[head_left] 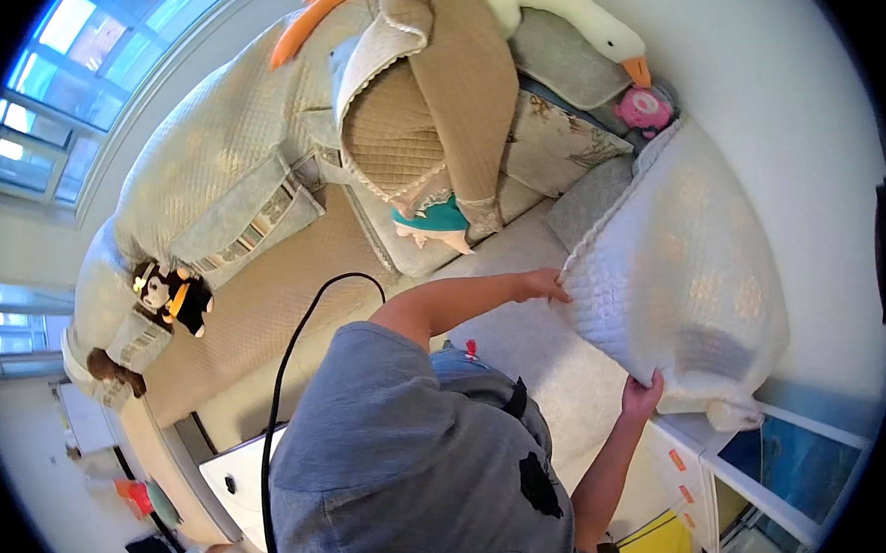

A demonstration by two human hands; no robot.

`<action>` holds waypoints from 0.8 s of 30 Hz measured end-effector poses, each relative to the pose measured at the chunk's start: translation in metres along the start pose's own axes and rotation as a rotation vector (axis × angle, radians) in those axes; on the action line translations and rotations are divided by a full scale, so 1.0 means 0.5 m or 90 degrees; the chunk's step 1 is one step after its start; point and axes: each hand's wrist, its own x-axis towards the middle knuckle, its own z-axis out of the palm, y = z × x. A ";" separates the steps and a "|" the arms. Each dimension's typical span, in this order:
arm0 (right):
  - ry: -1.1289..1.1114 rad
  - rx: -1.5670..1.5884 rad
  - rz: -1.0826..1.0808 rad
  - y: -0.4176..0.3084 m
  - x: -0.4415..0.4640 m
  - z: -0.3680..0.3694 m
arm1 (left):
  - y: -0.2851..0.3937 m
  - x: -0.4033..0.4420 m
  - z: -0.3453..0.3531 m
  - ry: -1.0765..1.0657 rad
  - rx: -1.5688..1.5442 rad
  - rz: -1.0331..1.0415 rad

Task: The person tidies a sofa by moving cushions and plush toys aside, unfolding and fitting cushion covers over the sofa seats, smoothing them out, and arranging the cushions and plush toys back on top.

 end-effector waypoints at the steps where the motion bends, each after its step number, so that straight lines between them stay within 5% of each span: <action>1: -0.002 0.007 -0.001 0.004 -0.011 -0.003 | -0.004 -0.003 0.001 -0.031 -0.034 -0.027; 5: -0.051 0.062 -0.030 0.006 -0.021 -0.030 | 0.003 0.001 -0.018 0.000 -0.012 -0.065; 8: 0.066 0.106 -0.073 -0.005 -0.002 -0.116 | 0.078 -0.039 -0.021 0.022 -0.052 -0.133; 9: 0.148 0.159 -0.061 -0.009 0.002 -0.130 | 0.194 -0.107 0.002 0.021 -0.116 -0.137; 10: 0.217 0.207 -0.077 -0.010 -0.004 -0.124 | 0.155 -0.088 -0.006 -0.020 -0.202 -0.046; 15: 0.251 0.286 -0.129 0.010 -0.004 -0.205 | 0.096 -0.066 -0.033 0.045 -0.185 -0.103; 17: 0.366 0.408 -0.116 0.006 -0.014 -0.226 | 0.117 -0.075 -0.026 0.052 -0.209 -0.112; 19: 0.411 0.380 -0.134 -0.013 -0.026 -0.243 | 0.124 -0.074 -0.026 0.068 -0.232 -0.123; 24: 0.256 0.121 -0.211 -0.139 0.013 -0.290 | 0.234 -0.029 0.007 0.111 -0.149 -0.159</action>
